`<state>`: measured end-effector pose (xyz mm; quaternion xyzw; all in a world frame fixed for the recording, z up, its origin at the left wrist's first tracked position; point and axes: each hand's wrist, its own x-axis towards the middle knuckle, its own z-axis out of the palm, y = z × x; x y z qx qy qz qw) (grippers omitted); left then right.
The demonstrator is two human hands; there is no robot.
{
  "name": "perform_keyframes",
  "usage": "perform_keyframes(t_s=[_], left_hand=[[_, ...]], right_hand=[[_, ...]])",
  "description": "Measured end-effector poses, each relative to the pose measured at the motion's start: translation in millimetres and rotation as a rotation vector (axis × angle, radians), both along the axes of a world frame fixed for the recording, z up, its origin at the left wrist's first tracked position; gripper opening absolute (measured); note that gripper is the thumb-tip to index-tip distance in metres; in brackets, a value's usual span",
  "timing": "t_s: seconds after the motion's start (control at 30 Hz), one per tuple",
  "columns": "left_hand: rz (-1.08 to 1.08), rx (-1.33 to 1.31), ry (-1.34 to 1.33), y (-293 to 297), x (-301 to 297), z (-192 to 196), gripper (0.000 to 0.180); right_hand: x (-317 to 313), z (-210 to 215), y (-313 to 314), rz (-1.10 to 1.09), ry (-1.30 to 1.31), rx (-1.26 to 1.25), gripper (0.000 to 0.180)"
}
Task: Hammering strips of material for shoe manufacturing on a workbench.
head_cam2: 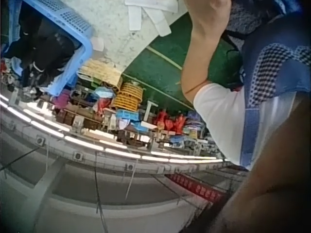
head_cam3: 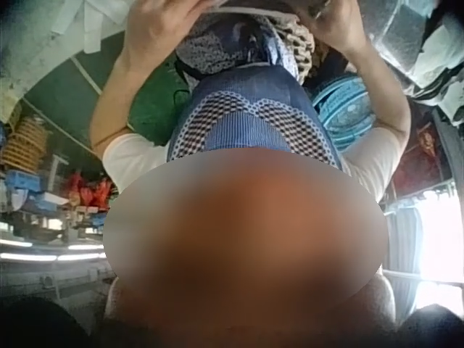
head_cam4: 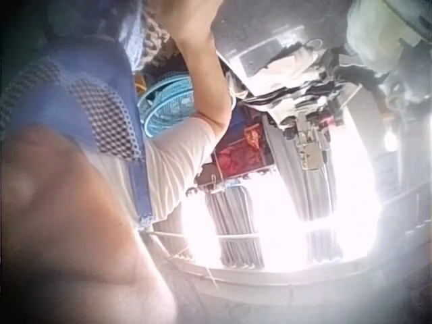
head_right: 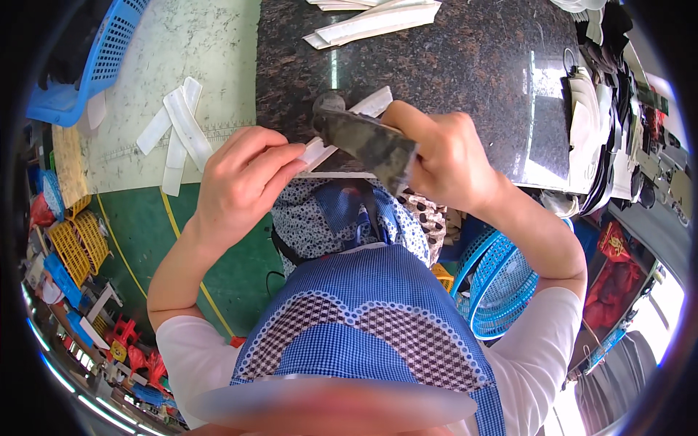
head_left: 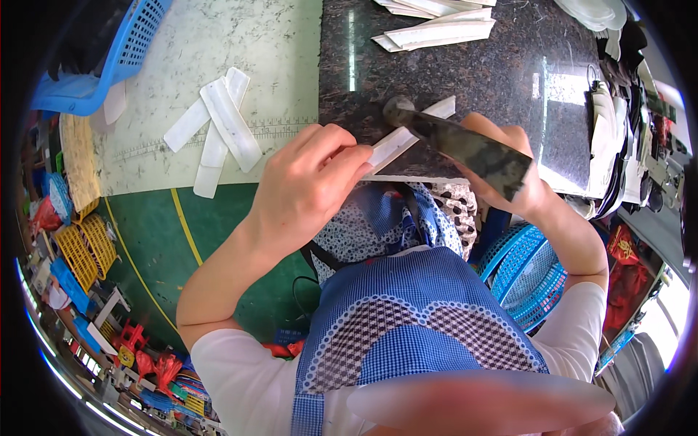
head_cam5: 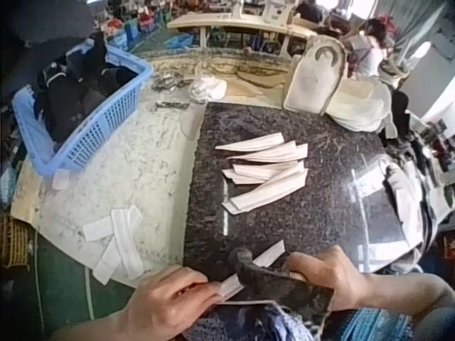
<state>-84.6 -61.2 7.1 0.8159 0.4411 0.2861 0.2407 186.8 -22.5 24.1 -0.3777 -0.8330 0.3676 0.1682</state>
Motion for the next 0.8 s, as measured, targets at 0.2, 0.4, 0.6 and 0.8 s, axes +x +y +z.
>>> perform_keyframes(t_s=[0.2, 0.4, 0.6, 0.8], left_hand=[[0.078, 0.116, -0.026, -9.1, -1.4, -11.3, 0.02], [0.094, 0.245, -0.013, -10.1, -2.9, -21.6, 0.02], [0.096, 0.381, 0.027, -14.4, -4.5, -27.4, 0.019], [0.084, 0.399, 0.04, -17.8, -3.7, -26.6, 0.017]], right_hand=[[-9.3, 4.5, 1.9, 0.063, -0.041, 0.046, 0.013], [-13.4, 4.6, 0.6, 0.078, -0.003, 0.005, 0.014], [-18.8, 4.6, -1.4, 0.112, -0.023, 0.063, 0.014], [-26.7, 9.5, -2.5, 0.147, -0.021, 0.06, 0.016]])
